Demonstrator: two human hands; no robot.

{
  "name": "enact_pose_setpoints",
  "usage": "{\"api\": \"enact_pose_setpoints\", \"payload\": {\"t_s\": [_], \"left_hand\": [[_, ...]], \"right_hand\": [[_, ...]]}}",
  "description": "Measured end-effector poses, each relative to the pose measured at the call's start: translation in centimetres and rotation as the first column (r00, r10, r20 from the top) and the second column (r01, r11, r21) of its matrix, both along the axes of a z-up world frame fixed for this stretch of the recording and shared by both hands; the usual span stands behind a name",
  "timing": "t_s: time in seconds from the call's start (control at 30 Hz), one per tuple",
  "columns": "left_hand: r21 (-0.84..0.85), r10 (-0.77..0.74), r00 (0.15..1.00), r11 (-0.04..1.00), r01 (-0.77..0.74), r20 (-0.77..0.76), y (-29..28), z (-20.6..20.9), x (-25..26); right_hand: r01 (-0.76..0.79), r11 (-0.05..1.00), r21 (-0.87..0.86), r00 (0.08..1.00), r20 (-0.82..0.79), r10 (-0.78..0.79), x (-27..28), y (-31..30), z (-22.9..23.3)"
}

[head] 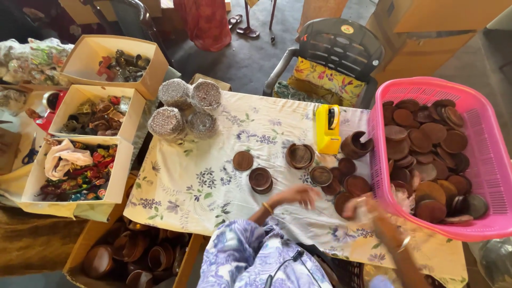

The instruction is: Clean and inspect circular wooden pieces and small containers at a workshop table.

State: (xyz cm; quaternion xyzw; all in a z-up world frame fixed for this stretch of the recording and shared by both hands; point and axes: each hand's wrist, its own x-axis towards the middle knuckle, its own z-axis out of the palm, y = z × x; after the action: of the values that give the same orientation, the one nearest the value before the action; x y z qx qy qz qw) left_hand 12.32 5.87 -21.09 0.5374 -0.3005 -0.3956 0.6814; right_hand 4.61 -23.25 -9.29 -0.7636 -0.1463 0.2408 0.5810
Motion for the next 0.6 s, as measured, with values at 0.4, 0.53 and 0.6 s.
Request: {"api": "enact_pose_setpoints", "payload": {"t_s": [0.4, 0.53, 0.6], "left_hand": [[-0.026, 0.921, 0.24, 0.26, -0.965, 0.308, 7.2, 2.6, 14.2], [-0.108, 0.951, -0.016, 0.018, -0.994, 0.309, 15.3, 2.7, 18.8], [-0.206, 0.935, -0.351, -0.335, -0.92, 0.051, 19.9, 3.9, 22.0]], "right_hand": [[-0.1, 0.966, -0.239, 0.994, 0.028, 0.11, -1.1, 26.8, -2.1], [-0.55, 0.825, 0.131, 0.835, 0.116, 0.538, -3.5, 27.6, -6.3], [-0.845, 0.515, 0.145, 0.511, -0.068, 0.857, -4.1, 27.6, -8.0]]}}
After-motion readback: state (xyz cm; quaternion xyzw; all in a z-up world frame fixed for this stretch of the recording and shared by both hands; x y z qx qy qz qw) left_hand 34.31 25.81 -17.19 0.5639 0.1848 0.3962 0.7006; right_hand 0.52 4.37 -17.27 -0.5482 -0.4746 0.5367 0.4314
